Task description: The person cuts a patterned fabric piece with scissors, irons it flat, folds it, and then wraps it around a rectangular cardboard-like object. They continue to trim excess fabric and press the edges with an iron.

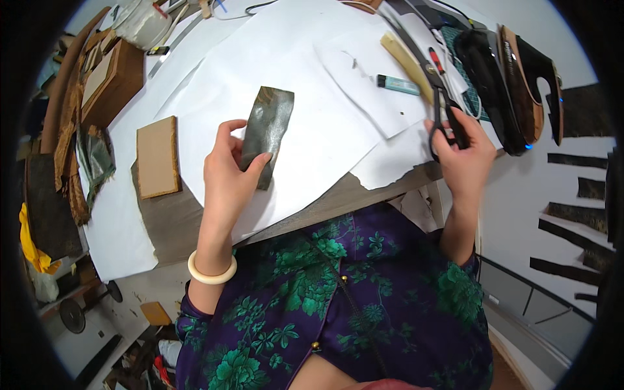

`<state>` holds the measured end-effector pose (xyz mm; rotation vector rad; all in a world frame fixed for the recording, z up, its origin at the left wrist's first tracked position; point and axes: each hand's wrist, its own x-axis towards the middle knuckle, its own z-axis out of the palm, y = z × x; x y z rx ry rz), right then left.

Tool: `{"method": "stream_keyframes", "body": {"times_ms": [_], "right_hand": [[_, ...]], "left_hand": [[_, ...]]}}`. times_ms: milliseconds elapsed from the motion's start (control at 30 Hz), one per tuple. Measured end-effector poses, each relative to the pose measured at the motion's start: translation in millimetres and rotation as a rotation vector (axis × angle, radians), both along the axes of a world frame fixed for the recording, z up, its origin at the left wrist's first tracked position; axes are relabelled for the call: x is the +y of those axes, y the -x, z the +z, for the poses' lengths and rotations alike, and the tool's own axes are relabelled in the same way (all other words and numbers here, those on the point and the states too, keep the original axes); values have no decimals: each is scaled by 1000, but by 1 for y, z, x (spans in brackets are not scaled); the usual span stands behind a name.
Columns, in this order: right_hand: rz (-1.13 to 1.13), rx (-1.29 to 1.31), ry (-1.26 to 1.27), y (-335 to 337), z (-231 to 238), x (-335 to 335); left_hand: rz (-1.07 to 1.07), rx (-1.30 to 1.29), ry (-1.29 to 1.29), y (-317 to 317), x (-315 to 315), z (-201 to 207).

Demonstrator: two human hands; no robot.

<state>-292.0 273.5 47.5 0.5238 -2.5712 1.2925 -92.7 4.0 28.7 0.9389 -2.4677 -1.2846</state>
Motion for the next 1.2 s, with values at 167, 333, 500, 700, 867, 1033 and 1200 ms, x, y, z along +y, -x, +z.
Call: {"method": "stream_keyframes", "body": {"times_ms": [167,333,500,700,867,1033,1200], "right_hand": [[144,46,-225,6,-10,-48],[261,242,-506,0,-9,-59],[601,-462,190,-65,8,-100],[725,-667,692,-97,-2,-128],[668,-522,654,-82,7,-124],[689,-455,628,-88,4,-125],[673,-399,637,-85,9,-124]], "left_hand": [[-23,281,-227,-10,3,3],[-68,453,-432,-31,0,13],[-88,698,-498,-46,15,20],[-4,569,-267,-61,12,17],[412,-275,866,-77,-98,-22],[428,-233,599,-76,-120,-8],[342,475,886,-79,-98,24]]}}
